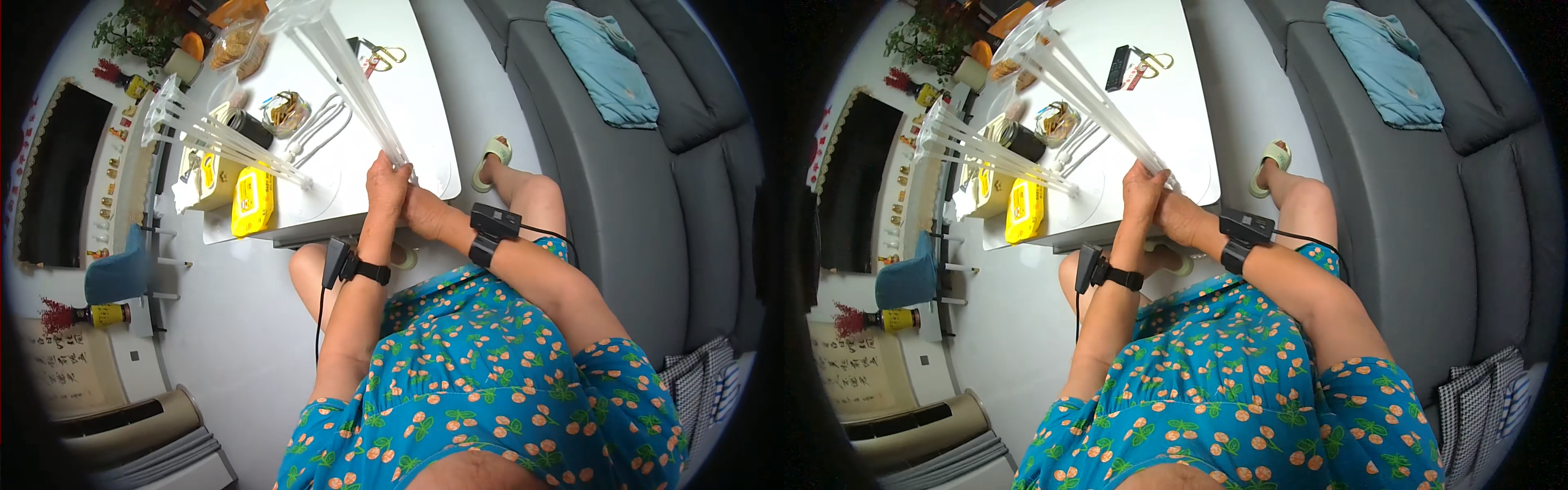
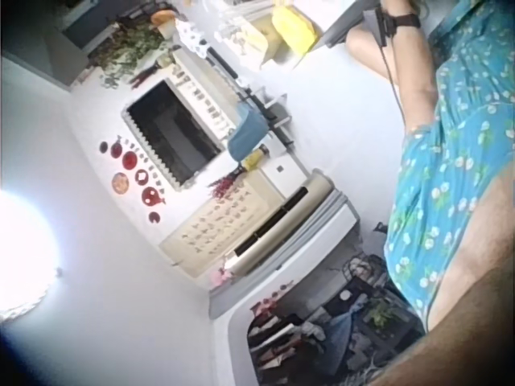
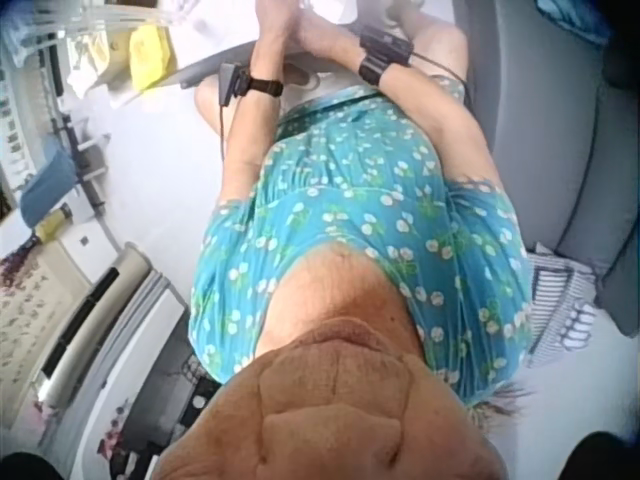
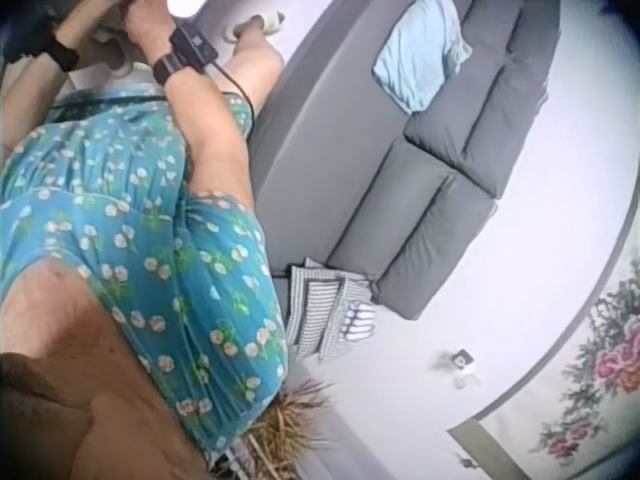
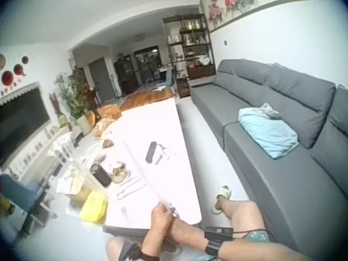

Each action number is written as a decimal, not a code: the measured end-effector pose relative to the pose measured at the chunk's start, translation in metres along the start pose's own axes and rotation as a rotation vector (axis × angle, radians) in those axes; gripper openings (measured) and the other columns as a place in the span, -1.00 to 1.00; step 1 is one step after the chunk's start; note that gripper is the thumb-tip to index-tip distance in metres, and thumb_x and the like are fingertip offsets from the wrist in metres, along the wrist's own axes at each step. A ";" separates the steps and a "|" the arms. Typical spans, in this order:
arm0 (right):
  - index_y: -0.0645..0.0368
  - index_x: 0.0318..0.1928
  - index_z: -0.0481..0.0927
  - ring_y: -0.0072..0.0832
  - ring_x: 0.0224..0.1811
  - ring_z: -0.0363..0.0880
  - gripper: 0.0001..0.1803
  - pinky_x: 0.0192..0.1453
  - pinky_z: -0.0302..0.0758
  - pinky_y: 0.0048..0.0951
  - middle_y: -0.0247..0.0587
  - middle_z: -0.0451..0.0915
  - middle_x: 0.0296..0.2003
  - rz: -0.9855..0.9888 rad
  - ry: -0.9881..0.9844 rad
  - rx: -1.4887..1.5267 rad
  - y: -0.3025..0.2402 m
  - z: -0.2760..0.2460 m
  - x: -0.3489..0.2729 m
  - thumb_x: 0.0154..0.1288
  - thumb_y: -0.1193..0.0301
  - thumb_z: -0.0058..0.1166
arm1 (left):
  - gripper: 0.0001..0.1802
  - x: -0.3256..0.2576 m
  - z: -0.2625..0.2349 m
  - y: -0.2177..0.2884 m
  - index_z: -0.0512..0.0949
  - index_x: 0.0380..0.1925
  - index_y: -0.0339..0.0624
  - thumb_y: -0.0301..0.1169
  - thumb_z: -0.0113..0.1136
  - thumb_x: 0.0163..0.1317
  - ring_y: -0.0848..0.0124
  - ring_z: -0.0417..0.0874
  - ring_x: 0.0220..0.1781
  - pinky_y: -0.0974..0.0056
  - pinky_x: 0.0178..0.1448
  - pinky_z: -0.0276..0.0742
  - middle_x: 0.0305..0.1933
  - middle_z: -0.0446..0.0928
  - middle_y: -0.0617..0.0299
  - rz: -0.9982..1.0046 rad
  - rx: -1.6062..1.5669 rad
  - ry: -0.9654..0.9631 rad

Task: Assembling plastic balloon stands by inserting rods into base plates and connecting the components.

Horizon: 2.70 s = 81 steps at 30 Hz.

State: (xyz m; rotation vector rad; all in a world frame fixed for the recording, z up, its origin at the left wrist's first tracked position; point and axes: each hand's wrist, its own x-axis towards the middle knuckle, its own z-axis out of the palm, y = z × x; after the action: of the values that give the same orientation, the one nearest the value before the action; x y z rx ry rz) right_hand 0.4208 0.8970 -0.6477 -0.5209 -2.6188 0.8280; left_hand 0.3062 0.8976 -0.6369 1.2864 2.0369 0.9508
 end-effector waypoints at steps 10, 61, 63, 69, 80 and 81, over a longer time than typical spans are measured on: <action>0.32 -0.17 0.50 -0.19 0.05 0.40 -0.73 0.11 0.44 -0.30 -0.08 0.48 -0.11 -0.278 0.366 -0.108 0.023 -0.037 -0.071 0.05 0.56 -0.03 | -0.80 -0.005 0.059 0.035 0.46 -0.35 -0.28 -0.59 0.22 -0.01 0.36 0.59 -0.28 0.29 -0.21 0.49 -0.39 0.56 0.19 0.092 -0.636 0.203; 0.26 0.03 0.37 -0.30 0.09 0.41 -0.62 0.26 0.27 -0.27 -0.07 0.46 0.01 0.226 0.375 2.472 -0.029 -0.066 -0.045 0.43 0.23 -0.31 | -0.80 -0.118 -0.012 0.096 0.28 -0.58 -0.18 -0.53 -0.02 0.23 0.48 0.28 -0.53 0.31 -0.26 0.36 -0.63 0.27 0.28 0.403 -1.021 0.063; 0.25 -0.01 0.38 -0.38 0.10 0.40 -0.66 0.22 0.32 -0.32 -0.09 0.48 -0.03 -0.560 -0.276 2.590 -0.001 -0.021 -0.032 0.43 0.28 -0.35 | -0.80 -0.118 0.000 0.104 0.28 -0.58 -0.18 -0.53 -0.02 0.23 0.49 0.27 -0.54 0.30 -0.25 0.37 -0.63 0.28 0.28 0.464 -1.127 0.142; 0.18 -0.01 0.42 -0.42 0.04 0.46 -0.69 0.22 0.35 -0.29 -0.20 0.48 -0.01 0.572 -0.049 2.318 -0.084 -0.029 -0.068 0.40 0.31 -0.30 | -0.80 -0.121 0.001 0.099 0.29 -0.58 -0.20 -0.54 -0.01 0.22 0.48 0.32 -0.53 0.33 -0.30 0.39 -0.63 0.30 0.26 0.460 -0.947 0.281; 0.33 0.02 0.44 -0.29 0.02 0.53 -0.64 0.20 0.40 -0.16 -0.08 0.54 -0.04 0.681 0.183 2.118 -0.035 -0.043 -0.101 0.32 0.34 -0.12 | -0.83 -0.099 -0.009 0.051 0.34 -0.58 -0.22 -0.58 0.04 0.16 0.50 0.38 -0.55 0.37 -0.29 0.41 -0.64 0.37 0.25 0.386 -0.791 0.355; 0.33 0.02 0.44 -0.29 0.02 0.53 -0.64 0.20 0.40 -0.16 -0.08 0.54 -0.04 0.684 0.181 2.116 -0.031 -0.044 -0.099 0.32 0.34 -0.12 | -0.83 -0.098 -0.012 0.049 0.34 -0.58 -0.22 -0.58 0.04 0.16 0.50 0.38 -0.55 0.37 -0.29 0.41 -0.64 0.37 0.25 0.385 -0.794 0.357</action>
State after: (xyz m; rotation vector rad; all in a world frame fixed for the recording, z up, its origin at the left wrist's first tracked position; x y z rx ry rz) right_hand 0.5187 0.8508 -0.6158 -0.5799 -0.2607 2.6241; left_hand 0.3623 0.8187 -0.5832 1.1013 1.3653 2.0252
